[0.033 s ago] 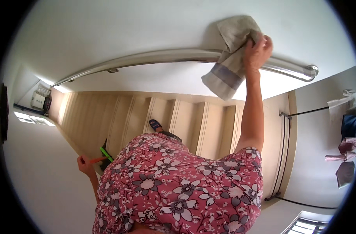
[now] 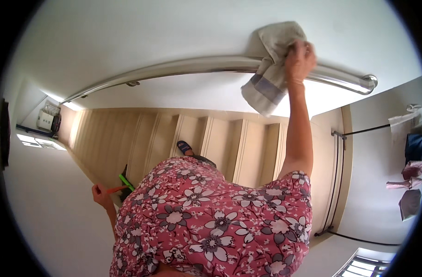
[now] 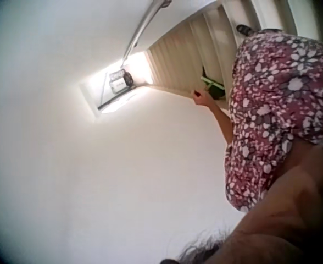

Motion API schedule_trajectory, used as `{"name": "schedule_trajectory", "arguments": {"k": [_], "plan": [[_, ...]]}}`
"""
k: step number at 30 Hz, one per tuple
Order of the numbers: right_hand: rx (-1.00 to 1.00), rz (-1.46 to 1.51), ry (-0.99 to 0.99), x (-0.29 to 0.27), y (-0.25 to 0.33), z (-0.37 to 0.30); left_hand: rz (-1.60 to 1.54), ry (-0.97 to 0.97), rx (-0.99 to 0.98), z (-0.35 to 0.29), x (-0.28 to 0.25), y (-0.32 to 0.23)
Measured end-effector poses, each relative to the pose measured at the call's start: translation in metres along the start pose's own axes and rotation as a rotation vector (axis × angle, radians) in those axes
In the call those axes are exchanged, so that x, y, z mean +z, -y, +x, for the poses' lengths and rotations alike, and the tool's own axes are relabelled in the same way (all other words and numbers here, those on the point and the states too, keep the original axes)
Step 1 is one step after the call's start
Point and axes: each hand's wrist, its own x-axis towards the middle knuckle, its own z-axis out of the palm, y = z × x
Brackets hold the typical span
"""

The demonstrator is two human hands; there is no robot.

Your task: The person wipes down window bars and a handrail with a cloth and sweeps the stairs with a broom.

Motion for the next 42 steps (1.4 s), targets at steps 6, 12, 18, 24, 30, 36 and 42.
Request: {"name": "schedule_trajectory", "arguments": {"k": [6,12,18,24,30,36,42], "plan": [[-0.086,0.121,0.23,0.008,0.034,-0.013,0.057,-0.013,-0.016,-0.002,0.005,-0.01],[-0.492,0.482,0.603,0.026,0.103,-0.027,0.104,-0.026,0.026,-0.002,0.021,-0.029],[-0.661,0.418,0.5,0.044,0.132,-0.047,0.204,-0.052,0.104,-0.018,0.034,-0.071],[-0.667,0.426,0.446,0.009,0.118,-0.021,0.231,-0.182,0.049,-0.038,-0.008,-0.051],[-0.388,0.48,0.238,-0.029,0.06,0.044,0.301,-0.342,-0.195,-0.099,-0.062,-0.033],[-0.071,0.071,-0.012,-0.057,-0.046,0.101,0.436,-0.354,-0.287,-0.115,-0.09,-0.045],[0.444,-0.283,0.06,-0.021,-0.165,0.104,0.386,-0.45,-0.222,-0.121,-0.13,0.082]]}}
